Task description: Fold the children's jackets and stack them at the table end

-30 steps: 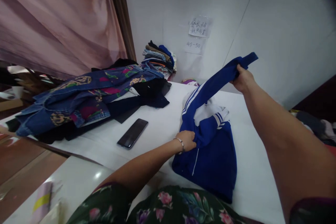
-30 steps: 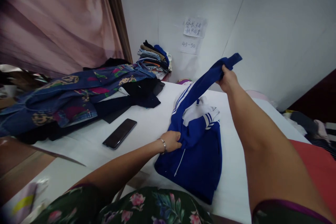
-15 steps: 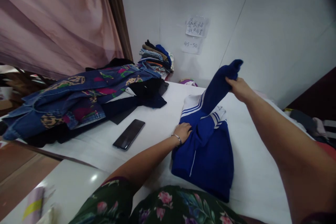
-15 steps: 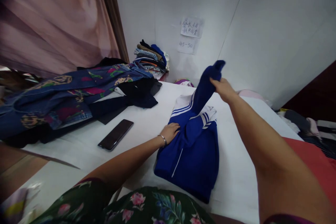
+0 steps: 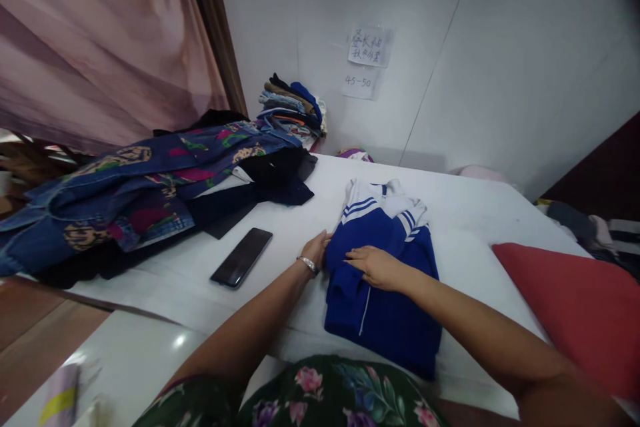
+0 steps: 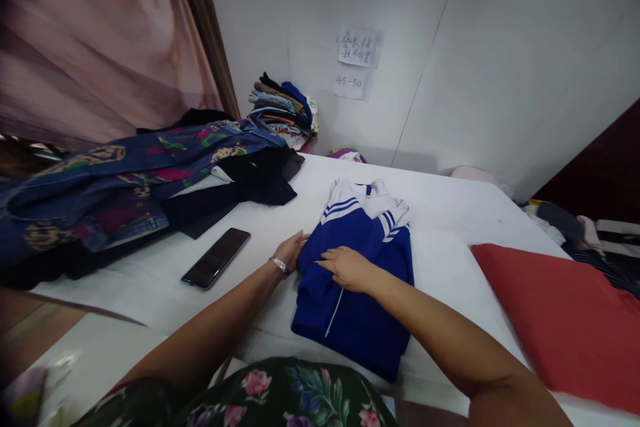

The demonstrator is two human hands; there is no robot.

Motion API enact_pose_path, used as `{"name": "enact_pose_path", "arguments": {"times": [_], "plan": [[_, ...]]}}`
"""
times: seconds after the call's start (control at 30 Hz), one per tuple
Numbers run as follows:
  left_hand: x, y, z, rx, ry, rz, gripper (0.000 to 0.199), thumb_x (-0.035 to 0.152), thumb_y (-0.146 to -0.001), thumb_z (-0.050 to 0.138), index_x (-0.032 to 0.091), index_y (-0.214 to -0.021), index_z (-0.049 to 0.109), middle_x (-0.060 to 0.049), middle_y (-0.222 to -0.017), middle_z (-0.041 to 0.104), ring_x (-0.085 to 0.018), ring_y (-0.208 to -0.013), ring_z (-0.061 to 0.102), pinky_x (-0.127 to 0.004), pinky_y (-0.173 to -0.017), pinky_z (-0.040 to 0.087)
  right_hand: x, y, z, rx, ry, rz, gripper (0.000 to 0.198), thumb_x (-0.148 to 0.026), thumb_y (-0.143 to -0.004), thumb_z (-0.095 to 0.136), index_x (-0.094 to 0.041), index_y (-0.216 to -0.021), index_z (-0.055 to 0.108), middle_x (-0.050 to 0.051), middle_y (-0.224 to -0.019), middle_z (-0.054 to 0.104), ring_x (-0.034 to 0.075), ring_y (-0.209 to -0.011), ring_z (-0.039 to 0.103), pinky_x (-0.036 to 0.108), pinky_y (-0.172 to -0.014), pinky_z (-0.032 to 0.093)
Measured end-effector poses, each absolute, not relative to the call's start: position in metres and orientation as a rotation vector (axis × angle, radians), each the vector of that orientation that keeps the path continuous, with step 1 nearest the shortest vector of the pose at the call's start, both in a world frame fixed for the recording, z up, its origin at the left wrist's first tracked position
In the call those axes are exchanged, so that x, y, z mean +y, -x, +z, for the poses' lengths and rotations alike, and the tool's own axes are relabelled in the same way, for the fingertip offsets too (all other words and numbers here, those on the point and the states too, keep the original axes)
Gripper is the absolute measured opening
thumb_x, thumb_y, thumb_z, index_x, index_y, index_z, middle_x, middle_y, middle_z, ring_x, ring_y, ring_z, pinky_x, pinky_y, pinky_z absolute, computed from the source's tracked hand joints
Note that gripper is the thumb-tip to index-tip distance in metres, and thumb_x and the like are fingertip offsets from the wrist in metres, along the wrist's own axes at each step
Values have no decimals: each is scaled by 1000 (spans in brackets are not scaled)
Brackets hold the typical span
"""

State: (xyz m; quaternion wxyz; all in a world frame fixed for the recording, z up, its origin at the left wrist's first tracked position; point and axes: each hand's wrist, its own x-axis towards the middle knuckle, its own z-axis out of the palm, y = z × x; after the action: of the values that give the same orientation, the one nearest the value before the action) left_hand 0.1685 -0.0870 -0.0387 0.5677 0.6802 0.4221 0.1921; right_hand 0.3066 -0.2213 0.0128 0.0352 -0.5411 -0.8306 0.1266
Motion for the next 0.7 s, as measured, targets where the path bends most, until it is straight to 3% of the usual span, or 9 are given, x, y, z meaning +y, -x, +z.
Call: {"name": "enact_pose_path", "arguments": {"times": [0.1,0.2,0.3,0.53,0.7], "plan": [[-93,-168,-37,981,-1573,424,26,27,-89,50,12,-107,61,-7,-93,73,-18,-88,69,-30,-79,54,-225,-304,19,-2573,1717,393,53,-12,-76,52,-15,-129,56,17,-130,57,28,-125,49,49,-106,34],[-102,-169,-39,997,-1671,438,37,16,-79,61,12,-115,56,-10,-101,72,-19,-90,68,-32,-84,52,-230,-300,27,-2553,1734,470,56,-15,-75,53,-16,-131,54,18,-133,54,29,-129,44,56,-109,26],[-110,-171,-41,983,-1701,451,43,15,-80,59,12,-123,51,-11,-105,70,-20,-93,67,-33,-85,51,-236,-300,29,-2492,1719,551,62,-16,-74,51,-22,-135,49,14,-142,47,28,-135,36,60,-111,15],[-123,-166,-31,1068,-2058,326,56,19,-81,60,14,-134,43,-15,-127,58,-24,-111,60,-35,-94,46,-240,-305,31,-2390,1717,749,67,-15,-71,52,-25,-137,47,11,-146,42,28,-139,30,60,-112,12],[-129,-160,-30,1141,-2422,231,55,32,-87,53,22,-139,39,-12,-131,50,-24,-108,59,-32,-82,49,-245,-317,29,-2058,1668,556,53,-17,-81,48,-28,-133,52,5,-134,56,22,-132,43,55,-114,17]]}}
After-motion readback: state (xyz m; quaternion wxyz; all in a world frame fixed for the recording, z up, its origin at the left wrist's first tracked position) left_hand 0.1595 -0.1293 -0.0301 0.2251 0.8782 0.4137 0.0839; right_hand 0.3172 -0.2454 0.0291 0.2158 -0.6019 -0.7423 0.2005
